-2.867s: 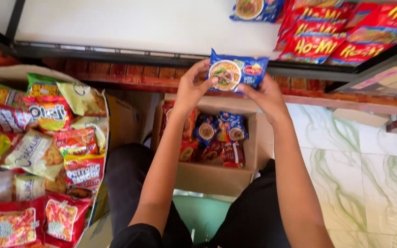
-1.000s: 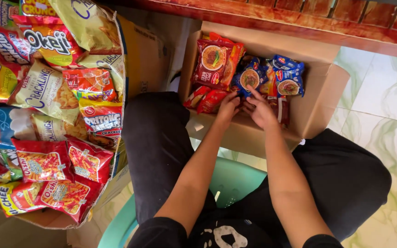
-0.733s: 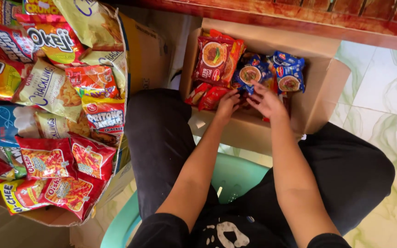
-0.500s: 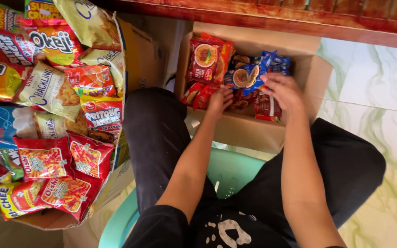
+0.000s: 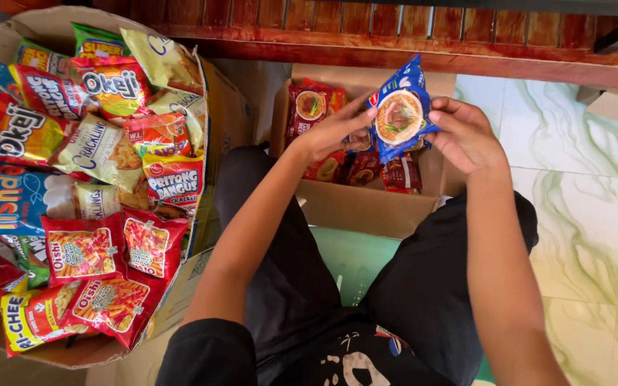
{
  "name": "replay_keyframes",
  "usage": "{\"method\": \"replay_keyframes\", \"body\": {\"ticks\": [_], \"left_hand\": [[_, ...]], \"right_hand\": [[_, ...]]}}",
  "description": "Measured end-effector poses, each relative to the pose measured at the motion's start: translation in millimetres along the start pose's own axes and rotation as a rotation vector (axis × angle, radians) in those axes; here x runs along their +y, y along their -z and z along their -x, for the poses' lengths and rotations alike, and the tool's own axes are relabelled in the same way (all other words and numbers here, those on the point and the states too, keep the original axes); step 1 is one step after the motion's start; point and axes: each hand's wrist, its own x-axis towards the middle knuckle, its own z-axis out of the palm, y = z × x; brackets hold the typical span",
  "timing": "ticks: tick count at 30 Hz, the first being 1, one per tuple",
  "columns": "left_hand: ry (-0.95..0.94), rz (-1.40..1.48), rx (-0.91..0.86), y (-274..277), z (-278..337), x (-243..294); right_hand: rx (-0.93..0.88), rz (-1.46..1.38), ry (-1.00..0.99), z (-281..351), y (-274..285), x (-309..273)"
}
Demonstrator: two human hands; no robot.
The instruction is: The recorder is organizing and stocking shelves with various noodle and snack packets from a box in a grocery store.
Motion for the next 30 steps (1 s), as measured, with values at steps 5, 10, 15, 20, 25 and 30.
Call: {"method": "replay_keyframes", "body": {"ticks": [5, 10, 15, 20, 25, 30], "left_hand": [[-0.115, 0.189, 0.01, 7, 13, -5], [-0.252, 0.388, 0.008, -13, 17, 7], [-0.398, 0.482, 0.099, -18, 2, -7], [-0.358, 0.515, 0.124, -17, 1, -7], [-0.415, 0.513, 0.167, -13, 1, -2], [-0.483, 0.464, 0.231, -13, -7, -2]], "right_hand": [[0.065, -0.107, 0.092, -6, 10, 21], [0.225, -0.135, 0.088, -14, -13, 25], [0.22, -0.341, 0.158, -11, -42, 25], [0.321, -0.244, 0.14, -23, -12, 54], [0.278, -0.287, 0.108, -24, -23, 44], [0.301, -0.209, 0.287, -29, -9, 40]]}}
